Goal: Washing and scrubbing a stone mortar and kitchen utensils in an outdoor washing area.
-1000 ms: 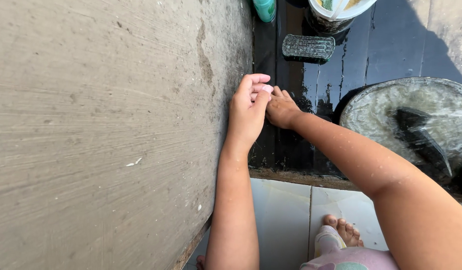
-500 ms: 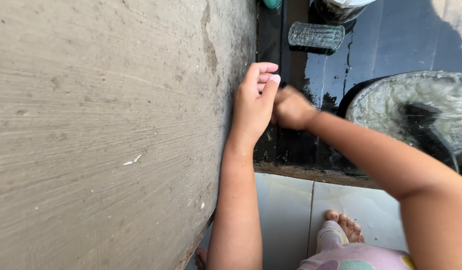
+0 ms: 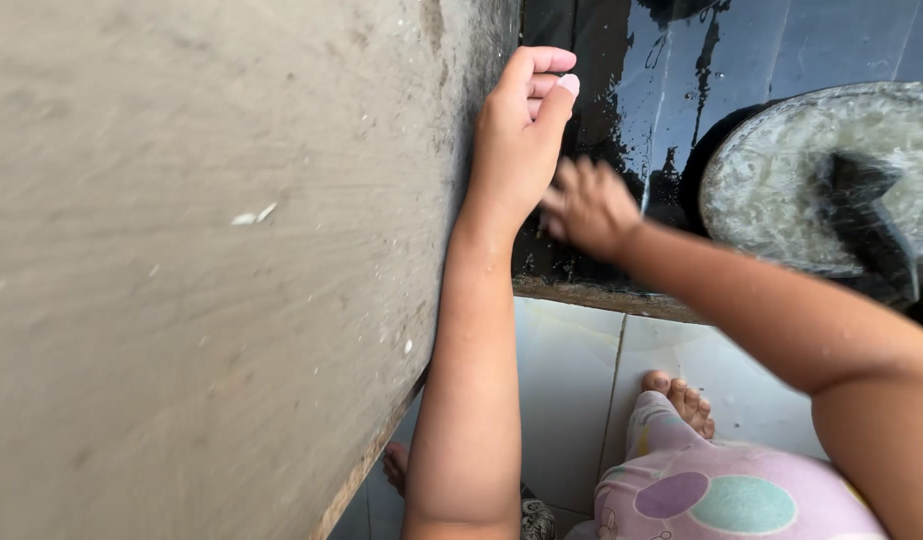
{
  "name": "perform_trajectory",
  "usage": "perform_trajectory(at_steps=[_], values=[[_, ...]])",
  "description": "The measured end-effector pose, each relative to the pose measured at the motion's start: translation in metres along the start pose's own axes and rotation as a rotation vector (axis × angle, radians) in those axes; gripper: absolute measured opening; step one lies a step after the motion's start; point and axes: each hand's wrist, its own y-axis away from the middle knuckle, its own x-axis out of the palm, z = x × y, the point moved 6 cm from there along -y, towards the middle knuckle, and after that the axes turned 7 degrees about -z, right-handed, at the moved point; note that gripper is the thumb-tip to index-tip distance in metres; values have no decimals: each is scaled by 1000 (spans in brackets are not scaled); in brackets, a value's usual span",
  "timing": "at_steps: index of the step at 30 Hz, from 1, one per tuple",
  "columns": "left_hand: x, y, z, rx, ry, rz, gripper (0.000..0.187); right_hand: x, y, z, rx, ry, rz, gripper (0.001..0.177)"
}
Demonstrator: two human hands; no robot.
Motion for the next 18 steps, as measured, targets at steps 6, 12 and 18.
perform_trajectory(at_steps=[6, 12, 18], values=[[4, 1, 8, -1, 59, -13, 19, 5, 47, 61, -561, -171, 39, 49], [4, 2, 6, 2, -41, 31, 17, -28, 76, 7, -752, 129, 349, 56], [7, 4, 5, 30, -125, 18, 17, -45, 67, 19, -770, 212, 344, 49]])
